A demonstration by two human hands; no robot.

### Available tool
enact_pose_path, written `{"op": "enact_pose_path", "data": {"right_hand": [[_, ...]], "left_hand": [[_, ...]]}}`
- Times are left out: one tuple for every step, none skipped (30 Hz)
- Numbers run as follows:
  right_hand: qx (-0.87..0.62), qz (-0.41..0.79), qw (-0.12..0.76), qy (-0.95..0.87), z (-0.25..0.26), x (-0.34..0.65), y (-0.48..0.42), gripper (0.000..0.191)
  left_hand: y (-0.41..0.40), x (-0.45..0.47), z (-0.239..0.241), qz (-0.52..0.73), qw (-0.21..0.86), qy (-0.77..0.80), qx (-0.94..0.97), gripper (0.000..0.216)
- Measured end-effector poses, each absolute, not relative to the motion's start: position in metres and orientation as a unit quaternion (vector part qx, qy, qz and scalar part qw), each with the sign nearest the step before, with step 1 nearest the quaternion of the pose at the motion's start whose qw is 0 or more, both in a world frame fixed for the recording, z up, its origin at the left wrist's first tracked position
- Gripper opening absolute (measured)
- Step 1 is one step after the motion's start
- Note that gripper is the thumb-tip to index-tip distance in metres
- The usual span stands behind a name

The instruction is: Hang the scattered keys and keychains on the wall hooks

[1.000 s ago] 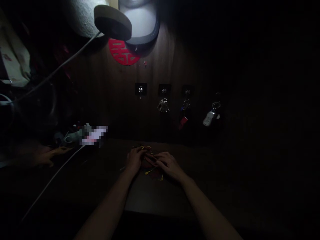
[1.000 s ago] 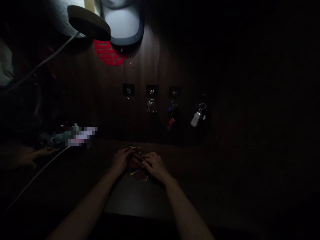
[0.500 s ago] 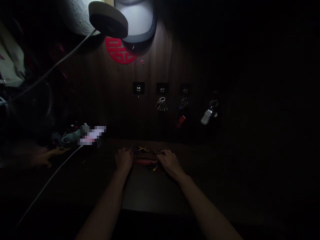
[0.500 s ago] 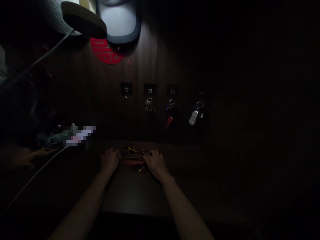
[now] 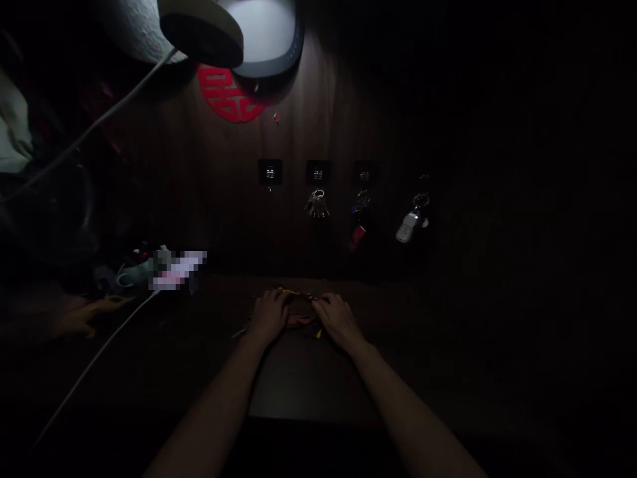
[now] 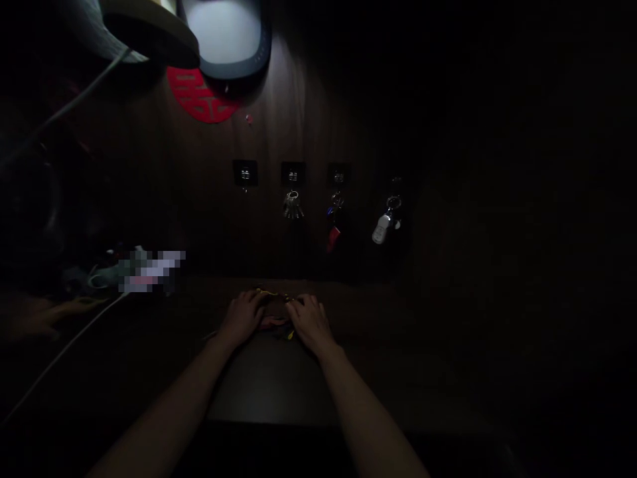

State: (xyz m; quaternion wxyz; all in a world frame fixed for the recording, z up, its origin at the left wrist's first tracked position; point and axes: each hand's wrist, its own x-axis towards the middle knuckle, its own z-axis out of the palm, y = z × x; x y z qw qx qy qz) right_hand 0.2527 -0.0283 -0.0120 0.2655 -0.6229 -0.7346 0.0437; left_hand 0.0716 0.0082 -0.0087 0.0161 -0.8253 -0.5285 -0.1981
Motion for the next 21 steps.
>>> {"op": "enact_pose_path", "data": {"right_hand": [[-0.622,0.043,0.262,-0.736,-0.012,0.253,-0.029,0.043],[-0.622,0.042,0.259,-0.738,-0.012,0.252,-0.029,0.042],[-0.622,0.040,0.257,-0.739,-0.011,0.252,-0.029,0.042],[-0.622,0.038,0.254,-0.739,-0.011,0.252,-0.029,0.042],[-0.622,0.036,0.252,-0.740,-0.011,0.252,-0.030,0.042],[-0.622,0.034,0.250,-0.741,-0.010,0.251,-0.030,0.042],[-0.622,0.032,0.248,-0.742,-0.010,0.251,-0.030,0.041],[-0.622,0.031,0.246,-0.742,-0.010,0.251,-0.031,0.041],[-0.622,0.031,0.246,-0.743,-0.009,0.251,-0.031,0.041],[-0.623,0.031,0.245,-0.742,-0.009,0.251,-0.031,0.040],[-0.624,0.031,0.245,-0.741,-0.009,0.251,-0.031,0.040],[-0.624,0.031,0.245,-0.741,-0.009,0.251,-0.031,0.040],[-0.625,0.031,0.244,-0.741,-0.009,0.251,-0.031,0.040],[-0.625,0.030,0.244,-0.741,-0.009,0.251,-0.031,0.040],[-0.625,0.030,0.243,-0.741,-0.009,0.251,-0.031,0.040],[-0.624,0.030,0.243,-0.742,-0.010,0.251,-0.031,0.041],[-0.624,0.031,0.244,-0.742,-0.010,0.251,-0.031,0.041],[-0.624,0.031,0.243,-0.742,-0.010,0.252,-0.031,0.041],[-0.624,0.031,0.243,-0.742,-0.010,0.252,-0.030,0.041],[-0.623,0.031,0.243,-0.743,-0.010,0.252,-0.030,0.041],[-0.622,0.031,0.243,-0.743,-0.010,0.252,-0.030,0.041]], "left_hand": [[0.008,0.073,-0.010,-0.192,0.025,-0.539,-0.820,0.042],[0.009,0.074,-0.010,-0.187,0.033,-0.549,-0.814,0.045],[0.009,0.075,-0.010,-0.184,0.039,-0.557,-0.809,0.047],[0.008,0.076,-0.009,-0.181,0.042,-0.565,-0.804,0.048],[0.008,0.077,-0.008,-0.178,0.042,-0.572,-0.799,0.048],[0.008,0.077,-0.007,-0.175,0.042,-0.579,-0.795,0.048],[0.008,0.078,-0.005,-0.171,0.041,-0.586,-0.791,0.046],[0.008,0.078,-0.005,-0.168,0.042,-0.591,-0.788,0.042],[0.008,0.078,-0.004,-0.164,0.044,-0.595,-0.786,0.039],[0.008,0.078,-0.005,-0.162,0.047,-0.596,-0.785,0.036],[0.008,0.077,-0.005,-0.162,0.051,-0.596,-0.784,0.033],[0.009,0.077,-0.006,-0.164,0.055,-0.596,-0.784,0.032],[0.010,0.076,-0.008,-0.167,0.059,-0.595,-0.784,0.031],[0.010,0.075,-0.009,-0.171,0.061,-0.592,-0.785,0.030],[0.011,0.074,-0.010,-0.176,0.061,-0.588,-0.787,0.030],[0.012,0.073,-0.010,-0.184,0.057,-0.583,-0.789,0.029],[0.012,0.072,-0.011,-0.195,0.049,-0.577,-0.791,0.029],[0.012,0.071,-0.010,-0.213,0.039,-0.571,-0.792,0.030],[0.012,0.070,-0.010,-0.240,0.028,-0.565,-0.789,0.030],[0.013,0.069,-0.009,-0.275,0.019,-0.559,-0.782,0.030],[0.013,0.067,-0.009,-0.317,0.010,-0.552,-0.771,0.030]]}}
